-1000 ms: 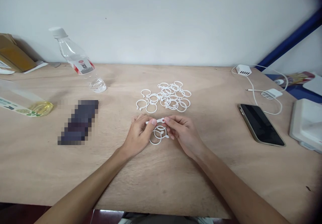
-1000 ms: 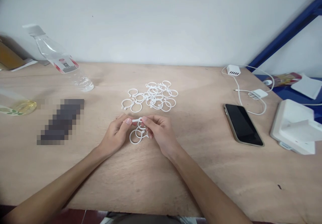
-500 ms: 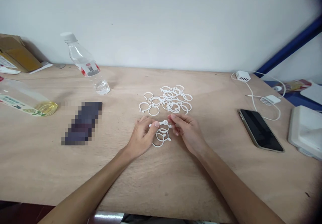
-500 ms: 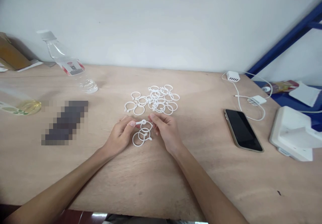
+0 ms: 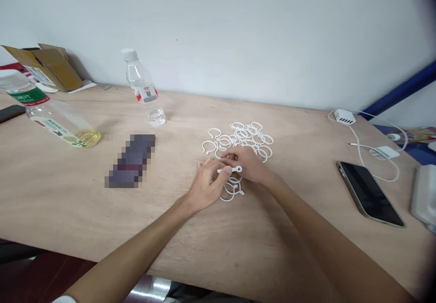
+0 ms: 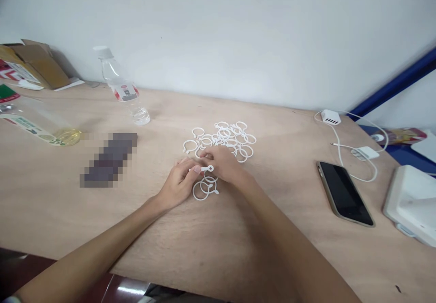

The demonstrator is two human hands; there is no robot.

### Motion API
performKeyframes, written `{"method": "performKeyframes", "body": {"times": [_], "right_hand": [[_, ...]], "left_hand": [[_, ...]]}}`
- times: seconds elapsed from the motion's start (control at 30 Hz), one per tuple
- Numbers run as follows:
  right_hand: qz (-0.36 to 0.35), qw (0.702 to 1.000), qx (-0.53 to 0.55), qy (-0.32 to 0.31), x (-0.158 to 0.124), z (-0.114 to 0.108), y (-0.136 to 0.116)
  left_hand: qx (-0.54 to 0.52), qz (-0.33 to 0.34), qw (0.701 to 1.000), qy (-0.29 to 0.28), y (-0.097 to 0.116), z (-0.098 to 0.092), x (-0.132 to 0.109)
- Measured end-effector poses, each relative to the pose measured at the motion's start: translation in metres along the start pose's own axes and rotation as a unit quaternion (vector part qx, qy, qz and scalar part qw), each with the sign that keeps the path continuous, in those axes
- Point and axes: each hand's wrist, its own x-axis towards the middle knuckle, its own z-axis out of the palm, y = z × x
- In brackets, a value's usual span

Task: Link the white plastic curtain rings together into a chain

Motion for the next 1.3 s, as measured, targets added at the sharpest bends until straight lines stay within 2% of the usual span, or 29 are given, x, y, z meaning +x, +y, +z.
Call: {"method": "performKeyframes", "body": {"times": [0.07,0.13,0.23,0.37,0.5,0.57,0.7,0.83,0.97,1.07,1.3], "right_hand": [[0.019,0.997,0.044,0.061,-0.008,-0.003,-0.003],[0.055,0.983,0.134,0.114,-0.019,-0.005,-0.006],[0.096,0.954,0.25,0.137,-0.038,-0.006,-0.011],[0.098,0.943,0.264,0.176,-0.058,-0.004,-0.014],[0.094,0.921,0.276,0.258,-0.064,-0.007,-0.012],[0.104,0.908,0.297,0.275,-0.064,-0.011,-0.009],[0.142,0.892,0.359,0.238,-0.065,-0.013,-0.006],[0.141,0.902,0.366,0.183,-0.068,-0.009,-0.008],[0.117,0.92,0.358,0.11,-0.069,-0.001,-0.013],[0.102,0.928,0.353,0.055,-0.07,0.004,-0.018],[0.1,0.93,0.355,0.016,-0.071,0.007,-0.026]], "left_hand": [[0.014,-0.007,1.0,0.003,0.002,0.0,0.0],[0.035,-0.024,0.999,0.008,0.004,0.0,0.0],[0.066,-0.046,0.997,0.011,0.007,0.001,0.0],[0.079,-0.044,0.996,-0.001,0.008,0.001,0.001],[0.052,-0.034,0.998,-0.025,0.007,0.0,0.001],[0.057,-0.028,0.998,-0.031,0.005,0.0,0.0],[0.085,-0.01,0.996,-0.036,0.003,0.0,-0.002],[0.094,-0.007,0.995,-0.04,0.003,0.001,-0.004],[0.054,0.004,0.998,-0.015,0.002,0.001,-0.004],[0.018,0.015,1.0,-0.017,0.003,0.0,-0.003],[-0.057,0.029,0.997,-0.034,0.002,-0.002,-0.002]]}}
